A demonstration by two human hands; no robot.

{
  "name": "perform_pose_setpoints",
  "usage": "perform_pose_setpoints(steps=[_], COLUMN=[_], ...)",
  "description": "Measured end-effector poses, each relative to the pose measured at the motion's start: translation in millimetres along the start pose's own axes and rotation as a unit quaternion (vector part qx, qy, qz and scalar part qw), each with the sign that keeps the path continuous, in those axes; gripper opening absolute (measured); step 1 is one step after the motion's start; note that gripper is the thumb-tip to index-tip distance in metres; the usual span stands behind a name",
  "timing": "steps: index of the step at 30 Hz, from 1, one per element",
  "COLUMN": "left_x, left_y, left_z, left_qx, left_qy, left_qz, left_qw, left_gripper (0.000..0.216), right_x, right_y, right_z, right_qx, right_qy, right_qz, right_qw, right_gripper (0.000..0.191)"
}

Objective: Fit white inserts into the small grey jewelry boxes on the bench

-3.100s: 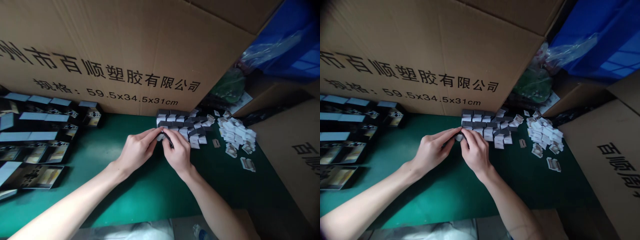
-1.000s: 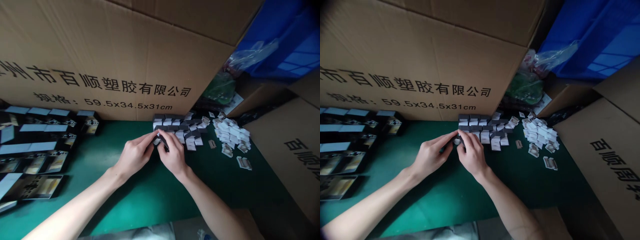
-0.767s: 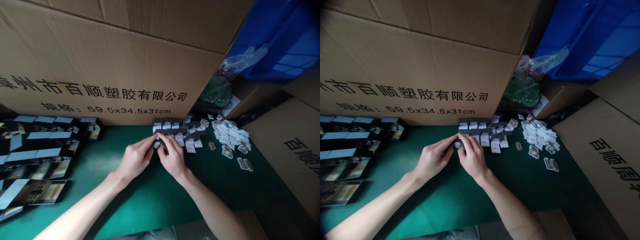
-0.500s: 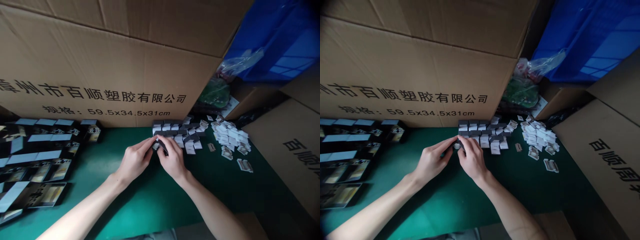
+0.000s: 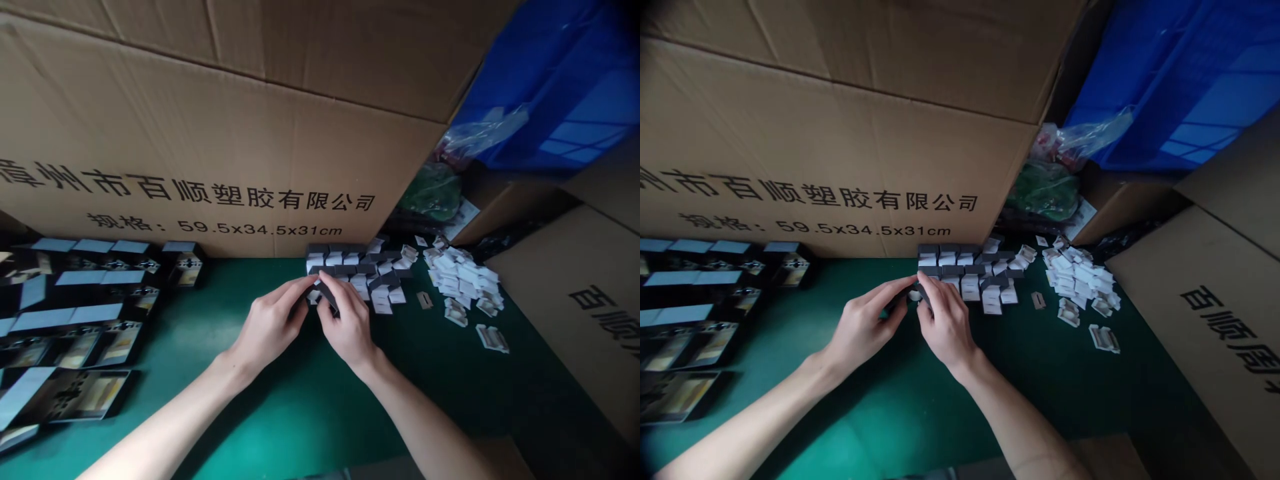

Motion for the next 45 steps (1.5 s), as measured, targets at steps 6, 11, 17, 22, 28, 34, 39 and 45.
perform_pose_setpoints(steps=[6, 11, 17, 22, 28, 34, 39, 45], left_x=[7.4, 14.6, 33.2, 44.2, 50.4, 52.8, 53.8, 49.6], left_y=[-0.8, -5.6, -5.0, -1.2, 2.9, 3.3, 2.2, 2.2], left_z=[-2.1, 1.0, -12.5, -15.9, -12.7, -13.2, -13.1, -26.4], left_qx=[0.000, 0.014, 0.021, -0.024, -0.044, -0.048, -0.041, -0.006], left_qy=[0.008, 0.076, 0.361, 0.458, 0.453, 0.456, 0.452, 0.542], left_qz=[0.032, 0.109, 0.253, 0.297, 0.320, 0.323, 0.327, 0.331], left_qw=[0.999, 0.991, 0.897, 0.838, 0.831, 0.828, 0.829, 0.772], left_gripper=[0.041, 0.044, 0.055, 0.048, 0.048, 0.048, 0.045, 0.042], right_x=[1.4, 3.3, 11.8, 16.5, 23.1, 24.5, 24.1, 17.6], right_y=[-0.5, -0.4, 1.0, 3.5, 4.0, 2.7, 3.8, 2.2], right_z=[1.9, 5.7, 13.0, 9.4, 8.9, 9.1, 9.4, 9.9], right_qx=[-0.005, -0.017, -0.046, -0.032, -0.020, -0.020, -0.022, -0.036], right_qy=[0.004, -0.009, -0.033, -0.054, -0.054, -0.043, -0.043, -0.015], right_qz=[0.002, 0.009, 0.051, 0.065, 0.084, 0.090, 0.095, 0.067], right_qw=[1.000, 1.000, 0.997, 0.996, 0.995, 0.995, 0.994, 0.997], right_gripper=[0.057, 0.060, 0.069, 0.070, 0.071, 0.069, 0.068, 0.069])
Point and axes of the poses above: each hand's wrist, its own y-axis away from the middle knuckle, its own z-axis out of the back of the hand, x = y × z, the point moved 9 cm from there along -y, towards the middle knuckle, and after that the axes turned 6 degrees about x, right-handed, at the moved point
